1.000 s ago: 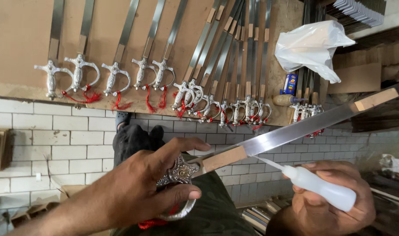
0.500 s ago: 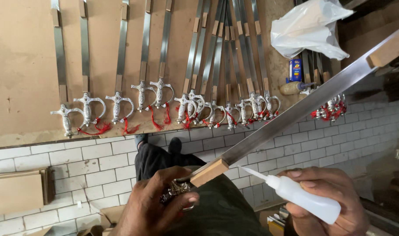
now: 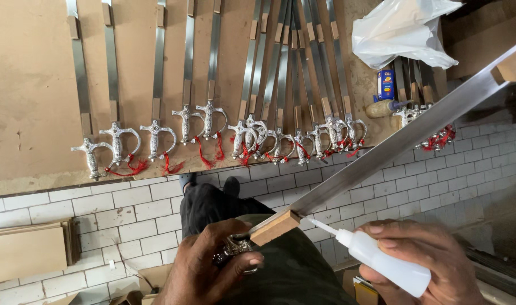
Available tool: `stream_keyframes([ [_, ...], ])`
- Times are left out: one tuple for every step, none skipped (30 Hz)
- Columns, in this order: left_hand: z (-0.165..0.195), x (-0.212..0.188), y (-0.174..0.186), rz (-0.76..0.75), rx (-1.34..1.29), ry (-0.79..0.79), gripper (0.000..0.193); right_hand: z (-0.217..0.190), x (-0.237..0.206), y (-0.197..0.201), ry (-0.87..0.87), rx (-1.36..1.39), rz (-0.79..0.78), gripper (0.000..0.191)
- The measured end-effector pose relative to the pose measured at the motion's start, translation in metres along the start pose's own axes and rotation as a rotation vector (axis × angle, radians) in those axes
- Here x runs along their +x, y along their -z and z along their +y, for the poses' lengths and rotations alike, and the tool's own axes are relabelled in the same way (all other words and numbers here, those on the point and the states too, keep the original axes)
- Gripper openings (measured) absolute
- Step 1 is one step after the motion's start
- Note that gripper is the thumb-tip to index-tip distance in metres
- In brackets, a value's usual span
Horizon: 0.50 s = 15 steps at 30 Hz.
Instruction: The person applies glue from a white bottle to the tang of multiple decorative swords and inserts wooden handle pieces. The swords are handled one at a time, then placed back on the workbench.
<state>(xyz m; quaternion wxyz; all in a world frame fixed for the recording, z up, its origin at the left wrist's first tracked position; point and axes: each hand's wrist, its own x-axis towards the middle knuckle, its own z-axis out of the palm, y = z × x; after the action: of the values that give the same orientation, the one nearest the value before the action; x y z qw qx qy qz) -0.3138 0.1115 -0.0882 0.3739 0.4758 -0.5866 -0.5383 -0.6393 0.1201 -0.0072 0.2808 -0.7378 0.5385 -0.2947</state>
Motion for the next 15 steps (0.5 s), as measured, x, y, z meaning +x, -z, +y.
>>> stream_keyframes([
  [0.000, 0.000, 0.000, 0.011, 0.005, -0.022, 0.048, 0.000, -0.002, -0.002, -0.008, 0.017, 0.004, 0.043],
  [0.000, -0.001, 0.000, -0.005, -0.004, 0.019, 0.048, 0.000, -0.003, -0.005, -0.014, 0.033, 0.008, 0.043],
  [0.000, -0.001, 0.000, -0.021, -0.013, 0.061, 0.049, 0.000, -0.004, -0.006, -0.011, 0.029, 0.010, 0.044],
  [0.000, -0.001, 0.000, -0.037, -0.024, 0.105, 0.050, 0.000, -0.005, -0.007, -0.009, 0.025, 0.010, 0.046],
  [0.000, -0.001, 0.001, -0.027, -0.010, 0.046, 0.049, 0.000, -0.005, -0.006, -0.006, 0.021, 0.011, 0.047],
  [0.000, -0.001, 0.001, -0.016, 0.004, -0.011, 0.048, 0.001, -0.006, -0.006, -0.003, 0.029, 0.002, 0.048],
  [0.001, 0.000, 0.001, -0.005, 0.016, -0.066, 0.048, 0.002, -0.006, -0.004, -0.001, 0.036, -0.008, 0.048],
  [0.002, 0.001, 0.000, -0.017, 0.012, -0.014, 0.049, 0.003, -0.006, -0.001, 0.002, 0.042, -0.017, 0.049],
  [0.003, 0.002, -0.001, -0.030, 0.007, 0.038, 0.051, 0.004, -0.006, 0.001, 0.002, 0.113, -0.029, 0.050],
  [0.005, 0.004, -0.002, -0.039, 0.002, 0.091, 0.053, 0.006, -0.005, 0.002, 0.004, 0.185, -0.042, 0.051],
  [0.008, 0.005, -0.002, -0.054, -0.022, 0.067, 0.053, 0.008, -0.005, 0.000, 0.008, 0.258, -0.057, 0.052],
  [0.012, 0.006, -0.001, -0.067, -0.047, 0.045, 0.053, 0.011, -0.005, -0.008, 0.064, 0.181, 0.080, 0.051],
  [0.016, 0.008, 0.000, -0.080, -0.073, 0.022, 0.052, 0.013, -0.005, -0.015, 0.120, 0.105, 0.215, 0.049],
  [0.021, 0.009, 0.000, -0.115, -0.081, 0.039, 0.055, 0.015, -0.007, -0.021, 0.177, 0.029, 0.348, 0.048],
  [0.027, 0.011, 0.000, -0.151, -0.089, 0.054, 0.058, 0.016, -0.010, -0.025, 0.208, 0.045, 0.362, 0.049],
])
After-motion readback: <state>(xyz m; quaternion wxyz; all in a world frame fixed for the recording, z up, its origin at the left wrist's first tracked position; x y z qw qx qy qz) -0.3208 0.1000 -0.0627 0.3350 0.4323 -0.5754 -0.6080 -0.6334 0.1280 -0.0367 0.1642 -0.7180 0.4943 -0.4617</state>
